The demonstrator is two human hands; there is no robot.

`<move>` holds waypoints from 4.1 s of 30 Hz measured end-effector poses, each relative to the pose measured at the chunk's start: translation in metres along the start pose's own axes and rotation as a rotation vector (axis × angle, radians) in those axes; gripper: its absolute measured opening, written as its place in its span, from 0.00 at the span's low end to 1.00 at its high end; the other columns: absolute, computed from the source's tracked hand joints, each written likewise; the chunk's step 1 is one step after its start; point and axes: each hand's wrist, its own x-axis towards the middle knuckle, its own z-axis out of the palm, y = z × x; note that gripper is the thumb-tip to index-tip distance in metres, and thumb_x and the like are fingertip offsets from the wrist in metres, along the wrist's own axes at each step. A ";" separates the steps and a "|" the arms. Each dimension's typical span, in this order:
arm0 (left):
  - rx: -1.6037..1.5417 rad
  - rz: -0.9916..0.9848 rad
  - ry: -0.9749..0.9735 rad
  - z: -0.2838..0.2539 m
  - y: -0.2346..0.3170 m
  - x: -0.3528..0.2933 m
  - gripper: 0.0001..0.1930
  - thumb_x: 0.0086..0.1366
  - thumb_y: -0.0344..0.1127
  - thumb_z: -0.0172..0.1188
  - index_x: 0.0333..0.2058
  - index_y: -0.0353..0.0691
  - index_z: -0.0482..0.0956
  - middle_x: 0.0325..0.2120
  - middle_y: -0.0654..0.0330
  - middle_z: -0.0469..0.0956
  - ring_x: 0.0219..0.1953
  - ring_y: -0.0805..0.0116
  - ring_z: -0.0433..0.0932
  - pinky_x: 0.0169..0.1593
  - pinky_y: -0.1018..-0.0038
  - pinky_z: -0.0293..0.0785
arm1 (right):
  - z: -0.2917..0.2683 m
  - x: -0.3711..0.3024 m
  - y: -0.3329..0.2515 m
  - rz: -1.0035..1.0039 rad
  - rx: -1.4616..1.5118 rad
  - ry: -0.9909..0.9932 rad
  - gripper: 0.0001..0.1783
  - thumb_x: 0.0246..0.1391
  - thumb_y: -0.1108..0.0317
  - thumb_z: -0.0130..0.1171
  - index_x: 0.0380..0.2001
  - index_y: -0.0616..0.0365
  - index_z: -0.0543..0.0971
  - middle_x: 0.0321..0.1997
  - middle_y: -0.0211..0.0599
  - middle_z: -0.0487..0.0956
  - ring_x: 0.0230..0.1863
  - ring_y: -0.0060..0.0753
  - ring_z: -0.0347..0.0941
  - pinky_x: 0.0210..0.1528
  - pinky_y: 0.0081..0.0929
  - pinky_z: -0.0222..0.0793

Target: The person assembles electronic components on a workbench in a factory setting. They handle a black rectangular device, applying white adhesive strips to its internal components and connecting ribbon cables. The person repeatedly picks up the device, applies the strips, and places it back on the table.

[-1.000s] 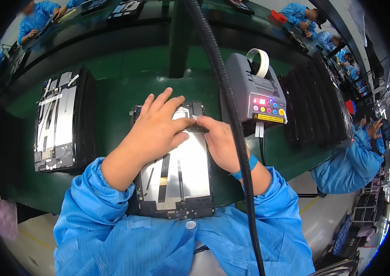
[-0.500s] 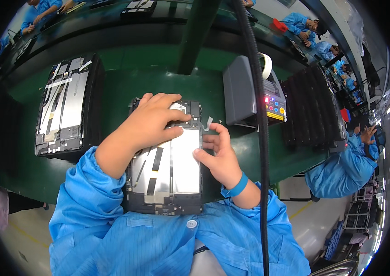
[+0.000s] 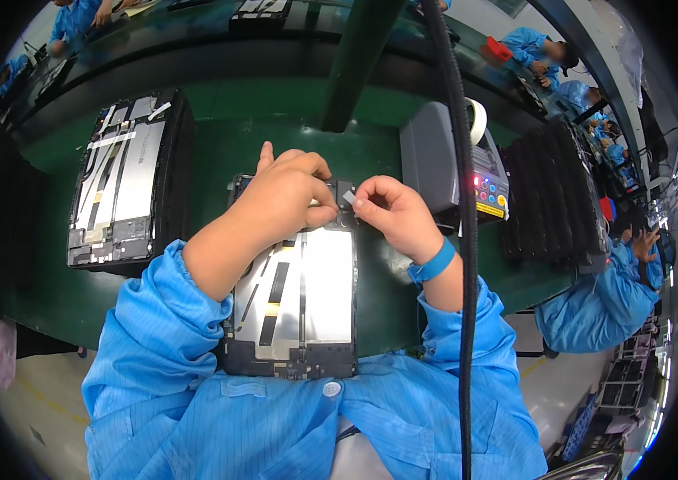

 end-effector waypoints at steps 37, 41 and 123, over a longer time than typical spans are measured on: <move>0.200 0.225 0.134 -0.002 0.012 -0.024 0.09 0.49 0.25 0.59 0.31 0.42 0.82 0.34 0.60 0.73 0.49 0.61 0.71 0.64 0.43 0.54 | 0.017 0.059 -0.088 0.208 -1.007 -0.533 0.13 0.36 0.59 0.65 0.20 0.58 0.81 0.19 0.42 0.77 0.23 0.43 0.75 0.30 0.34 0.71; 0.243 0.268 0.104 -0.001 0.011 -0.031 0.10 0.50 0.28 0.60 0.34 0.41 0.83 0.35 0.59 0.72 0.51 0.60 0.70 0.62 0.43 0.58 | 0.010 0.052 -0.078 0.154 -1.025 -0.526 0.13 0.40 0.61 0.65 0.24 0.62 0.81 0.19 0.42 0.77 0.24 0.41 0.75 0.30 0.31 0.71; 0.393 0.252 -0.041 0.013 0.038 -0.018 0.25 0.50 0.19 0.52 0.49 0.41 0.75 0.47 0.53 0.71 0.65 0.46 0.59 0.63 0.41 0.54 | -0.166 -0.097 -0.004 0.391 0.216 0.556 0.14 0.54 0.60 0.63 0.33 0.59 0.74 0.22 0.23 0.68 0.18 0.14 0.58 0.18 0.15 0.50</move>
